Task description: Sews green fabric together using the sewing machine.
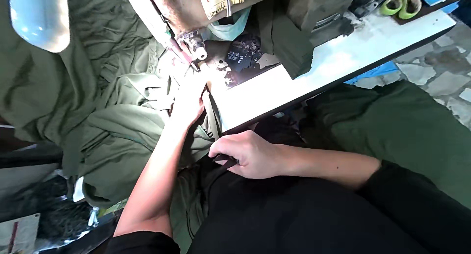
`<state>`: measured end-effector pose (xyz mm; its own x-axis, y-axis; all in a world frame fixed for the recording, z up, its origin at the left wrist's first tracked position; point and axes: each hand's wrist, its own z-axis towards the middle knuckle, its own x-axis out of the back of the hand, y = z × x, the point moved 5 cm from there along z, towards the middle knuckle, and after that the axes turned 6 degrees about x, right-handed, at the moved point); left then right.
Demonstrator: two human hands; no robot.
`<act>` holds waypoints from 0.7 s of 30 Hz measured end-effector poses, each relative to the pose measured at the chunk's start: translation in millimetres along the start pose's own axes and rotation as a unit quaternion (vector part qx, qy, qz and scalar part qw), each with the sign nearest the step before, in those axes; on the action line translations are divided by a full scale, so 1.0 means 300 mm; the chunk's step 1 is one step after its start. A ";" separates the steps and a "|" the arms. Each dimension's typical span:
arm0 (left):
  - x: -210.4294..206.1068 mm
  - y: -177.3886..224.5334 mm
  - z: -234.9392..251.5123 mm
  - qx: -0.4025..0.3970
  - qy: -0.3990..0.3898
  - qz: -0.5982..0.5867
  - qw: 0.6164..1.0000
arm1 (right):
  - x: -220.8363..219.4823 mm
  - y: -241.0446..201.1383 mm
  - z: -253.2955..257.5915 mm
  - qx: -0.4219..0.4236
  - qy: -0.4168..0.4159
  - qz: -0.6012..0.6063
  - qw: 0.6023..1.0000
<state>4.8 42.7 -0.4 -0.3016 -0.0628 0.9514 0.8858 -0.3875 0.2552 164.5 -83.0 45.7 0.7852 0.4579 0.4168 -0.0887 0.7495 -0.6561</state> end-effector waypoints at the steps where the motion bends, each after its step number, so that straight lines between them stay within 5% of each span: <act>1: -0.005 0.000 -0.002 -0.006 0.001 0.008 1.000 | -0.001 -0.003 -0.002 0.011 0.008 -0.004 1.000; 16: 0.007 0.042 -0.044 -0.019 0.015 0.062 0.998 | 0.030 0.014 0.003 0.020 0.004 0.027 0.999; 21: 0.052 0.075 -0.122 0.063 0.151 -0.097 0.982 | 0.042 0.221 0.013 -0.084 -0.144 -0.213 0.963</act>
<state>7.2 -0.7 13.9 -0.5438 -0.2768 0.7923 0.8318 -0.3035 0.4648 166.0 -25.6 10.0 0.5230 0.2579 0.8123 0.3240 0.8214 -0.4694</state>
